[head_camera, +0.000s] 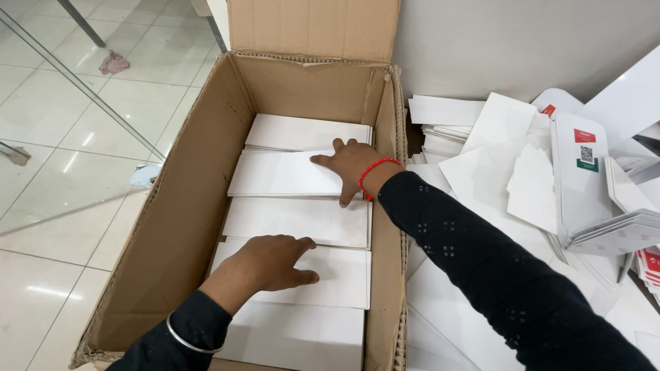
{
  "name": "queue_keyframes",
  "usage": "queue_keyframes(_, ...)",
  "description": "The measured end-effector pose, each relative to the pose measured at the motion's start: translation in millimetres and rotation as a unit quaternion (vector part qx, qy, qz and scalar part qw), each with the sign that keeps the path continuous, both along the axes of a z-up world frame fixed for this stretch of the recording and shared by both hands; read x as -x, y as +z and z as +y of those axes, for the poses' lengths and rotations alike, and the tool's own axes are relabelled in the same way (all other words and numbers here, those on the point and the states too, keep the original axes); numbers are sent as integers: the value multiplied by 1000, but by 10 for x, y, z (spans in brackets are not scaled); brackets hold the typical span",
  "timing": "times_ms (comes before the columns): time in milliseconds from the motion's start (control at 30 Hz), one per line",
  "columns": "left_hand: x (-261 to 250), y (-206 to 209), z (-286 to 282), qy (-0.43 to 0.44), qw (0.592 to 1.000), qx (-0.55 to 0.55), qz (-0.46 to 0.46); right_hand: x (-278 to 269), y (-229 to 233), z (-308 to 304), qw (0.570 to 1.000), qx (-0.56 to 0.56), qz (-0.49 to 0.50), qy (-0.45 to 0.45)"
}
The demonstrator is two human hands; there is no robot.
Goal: The person picks up rectangular white papers from a large pile and stacks them neatly inside a cardboard box.
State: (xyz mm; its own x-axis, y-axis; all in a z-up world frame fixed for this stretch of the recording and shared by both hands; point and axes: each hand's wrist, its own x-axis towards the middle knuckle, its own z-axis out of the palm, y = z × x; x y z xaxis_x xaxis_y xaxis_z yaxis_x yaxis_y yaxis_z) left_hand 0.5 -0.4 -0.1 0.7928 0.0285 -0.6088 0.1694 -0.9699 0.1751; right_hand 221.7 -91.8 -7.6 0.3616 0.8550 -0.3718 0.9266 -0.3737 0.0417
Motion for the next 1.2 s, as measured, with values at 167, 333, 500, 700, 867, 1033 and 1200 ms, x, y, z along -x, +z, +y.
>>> queue_keyframes(167, 8, 19, -13, 6, 1000, -10, 2, 56, -2, -41, 999, 20, -29, -16)
queue_keyframes(333, 27, 20, -16, 12, 1000, -4, 3, 64, 15, -43, 995, 44, -85, -9)
queue_keyframes(500, 34, 3, -33, 5, 1000, 23, 16, 62, 38, -16, 995, 56, -85, -6)
queue_keyframes(700, 23, -16, -3, 4, 1000, 22, 12, 69, 109, -8, 998, 32, -55, -23)
queue_keyframes(867, -8, -75, 58, 10, 1000, 28, 2, 106, 94, -59, 996, -76, -41, 17)
queue_keyframes(1033, -51, -102, 161, 43, 997, 60, -29, 147, 140, -227, 962, -267, 15, 60)
queue_keyframes(1200, -23, -58, 214, 70, 990, 70, -105, 446, 356, -731, 901, -411, 115, 80)
